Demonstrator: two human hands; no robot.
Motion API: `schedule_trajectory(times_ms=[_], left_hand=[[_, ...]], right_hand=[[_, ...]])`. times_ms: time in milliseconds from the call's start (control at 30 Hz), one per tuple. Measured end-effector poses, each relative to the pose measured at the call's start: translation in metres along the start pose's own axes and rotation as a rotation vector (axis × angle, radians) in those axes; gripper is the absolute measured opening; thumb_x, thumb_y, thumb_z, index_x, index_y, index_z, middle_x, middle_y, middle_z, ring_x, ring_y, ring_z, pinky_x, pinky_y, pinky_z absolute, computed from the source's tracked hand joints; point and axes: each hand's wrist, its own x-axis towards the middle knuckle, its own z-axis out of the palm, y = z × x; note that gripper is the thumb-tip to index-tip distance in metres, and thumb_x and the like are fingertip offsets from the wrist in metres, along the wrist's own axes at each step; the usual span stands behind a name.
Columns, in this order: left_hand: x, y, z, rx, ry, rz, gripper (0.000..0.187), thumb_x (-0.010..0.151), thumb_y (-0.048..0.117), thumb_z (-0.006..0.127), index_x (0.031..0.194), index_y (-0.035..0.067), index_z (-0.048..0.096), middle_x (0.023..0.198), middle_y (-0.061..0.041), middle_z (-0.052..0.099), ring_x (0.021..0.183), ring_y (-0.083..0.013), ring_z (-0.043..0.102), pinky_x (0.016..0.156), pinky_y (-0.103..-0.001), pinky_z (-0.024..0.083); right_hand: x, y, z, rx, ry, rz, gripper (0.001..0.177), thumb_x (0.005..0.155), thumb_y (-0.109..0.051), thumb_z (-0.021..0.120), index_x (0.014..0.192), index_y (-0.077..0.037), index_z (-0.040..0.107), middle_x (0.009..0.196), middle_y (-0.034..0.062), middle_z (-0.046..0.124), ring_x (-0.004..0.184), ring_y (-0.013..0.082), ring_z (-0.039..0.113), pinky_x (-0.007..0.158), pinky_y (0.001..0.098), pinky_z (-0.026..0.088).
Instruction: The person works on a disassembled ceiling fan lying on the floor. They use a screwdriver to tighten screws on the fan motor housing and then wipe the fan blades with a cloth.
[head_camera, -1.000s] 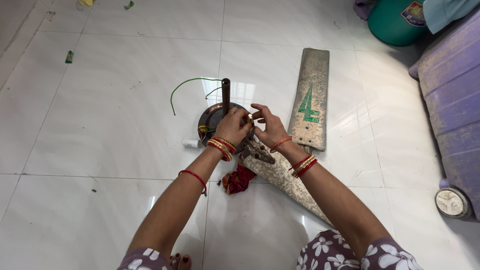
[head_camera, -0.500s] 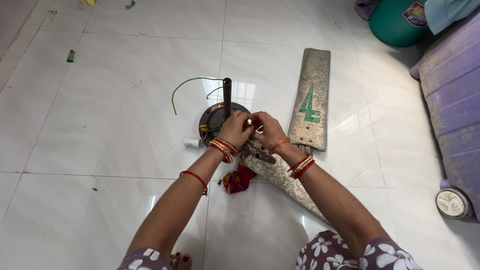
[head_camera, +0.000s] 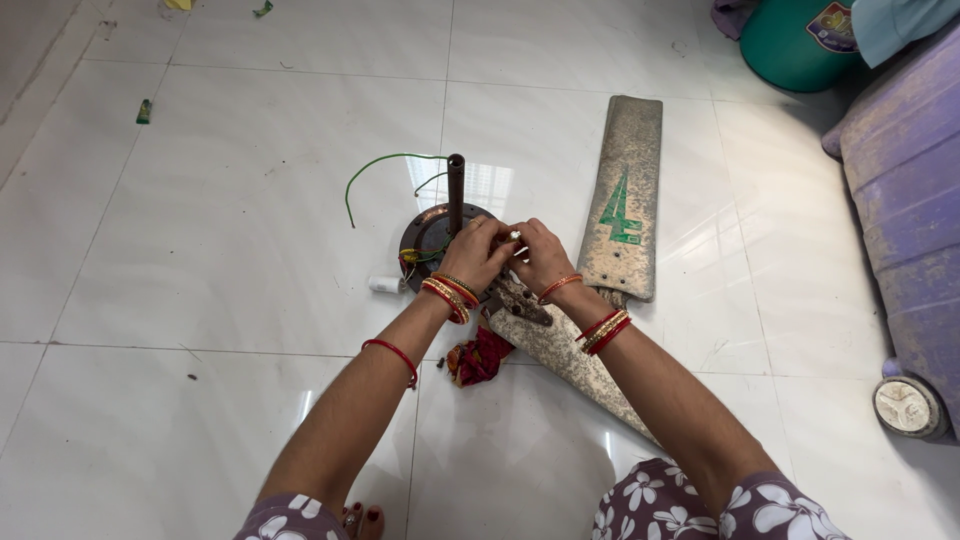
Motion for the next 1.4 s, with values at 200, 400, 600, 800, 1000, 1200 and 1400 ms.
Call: schedule_trajectory(times_ms=[200, 400, 600, 800, 1000, 1200, 1400], left_hand=[[0.0, 0.005, -0.004, -0.02, 0.04, 0.015, 0.023, 0.094, 0.016, 0.066, 0.11, 0.001, 0.067, 0.106, -0.012, 0.068, 0.091, -0.0235, 0.073, 0.083, -0.037, 0.061], [0.0, 0.008, -0.004, 0.001, 0.049, 0.029, 0.022, 0.094, 0.016, 0.067, 0.111, 0.003, 0.067, 0.106, -0.011, 0.07, 0.093, -0.0236, 0.074, 0.083, -0.036, 0.06], [0.0, 0.011, -0.006, 0.025, 0.024, -0.038, 0.024, 0.094, 0.016, 0.066, 0.115, 0.005, 0.064, 0.104, -0.009, 0.073, 0.09, -0.0222, 0.075, 0.079, -0.037, 0.061], [0.002, 0.007, -0.006, 0.023, 0.045, -0.029, 0.023, 0.093, 0.015, 0.066, 0.114, 0.006, 0.064, 0.104, -0.009, 0.073, 0.091, -0.0222, 0.075, 0.08, -0.037, 0.061], [0.002, -0.003, -0.006, 0.004, 0.075, -0.034, 0.026, 0.092, 0.015, 0.067, 0.115, 0.005, 0.062, 0.108, -0.01, 0.073, 0.094, -0.0244, 0.074, 0.081, -0.039, 0.06], [0.002, -0.004, -0.006, 0.032, 0.068, -0.051, 0.02, 0.093, 0.015, 0.067, 0.11, 0.005, 0.064, 0.107, -0.01, 0.071, 0.092, -0.0251, 0.074, 0.081, -0.039, 0.06], [-0.003, 0.0, -0.006, 0.011, 0.013, -0.062, 0.015, 0.093, 0.014, 0.066, 0.106, 0.005, 0.068, 0.104, -0.009, 0.072, 0.093, -0.0236, 0.074, 0.083, -0.037, 0.06]], right_hand=[[0.004, 0.003, -0.001, 0.168, -0.027, -0.063, 0.042, 0.086, 0.0, 0.066, 0.127, 0.003, 0.058, 0.114, 0.0114, 0.067, 0.106, 0.0258, 0.07, 0.095, 0.034, 0.059], [0.004, -0.003, -0.003, -0.128, -0.004, 0.056, 0.031, 0.088, -0.007, 0.074, 0.117, 0.0, 0.066, 0.104, 0.0175, 0.066, 0.095, 0.03, 0.071, 0.089, 0.0386, 0.059], [0.01, 0.001, -0.007, 0.163, 0.017, -0.049, 0.04, 0.085, 0.0, 0.068, 0.124, 0.0, 0.064, 0.112, 0.0103, 0.071, 0.105, 0.0246, 0.072, 0.093, 0.0345, 0.06], [0.006, 0.001, -0.001, 0.03, 0.053, -0.127, 0.042, 0.082, 0.004, 0.071, 0.122, 0.005, 0.061, 0.116, 0.0219, 0.06, 0.107, 0.0314, 0.068, 0.096, 0.0379, 0.058], [0.01, -0.002, -0.005, 0.135, 0.011, -0.076, 0.042, 0.087, 0.0, 0.065, 0.129, 0.0, 0.061, 0.117, 0.0083, 0.064, 0.11, 0.023, 0.069, 0.101, 0.0318, 0.058], [0.007, -0.003, 0.0, 0.143, 0.011, -0.111, 0.035, 0.086, 0.001, 0.068, 0.121, 0.003, 0.063, 0.113, 0.0139, 0.054, 0.104, 0.0247, 0.068, 0.095, 0.0326, 0.06], [0.008, 0.006, 0.006, 0.014, -0.01, -0.027, 0.028, 0.085, -0.002, 0.071, 0.112, -0.003, 0.072, 0.109, 0.0115, 0.062, 0.101, 0.0231, 0.07, 0.094, 0.0343, 0.058]])
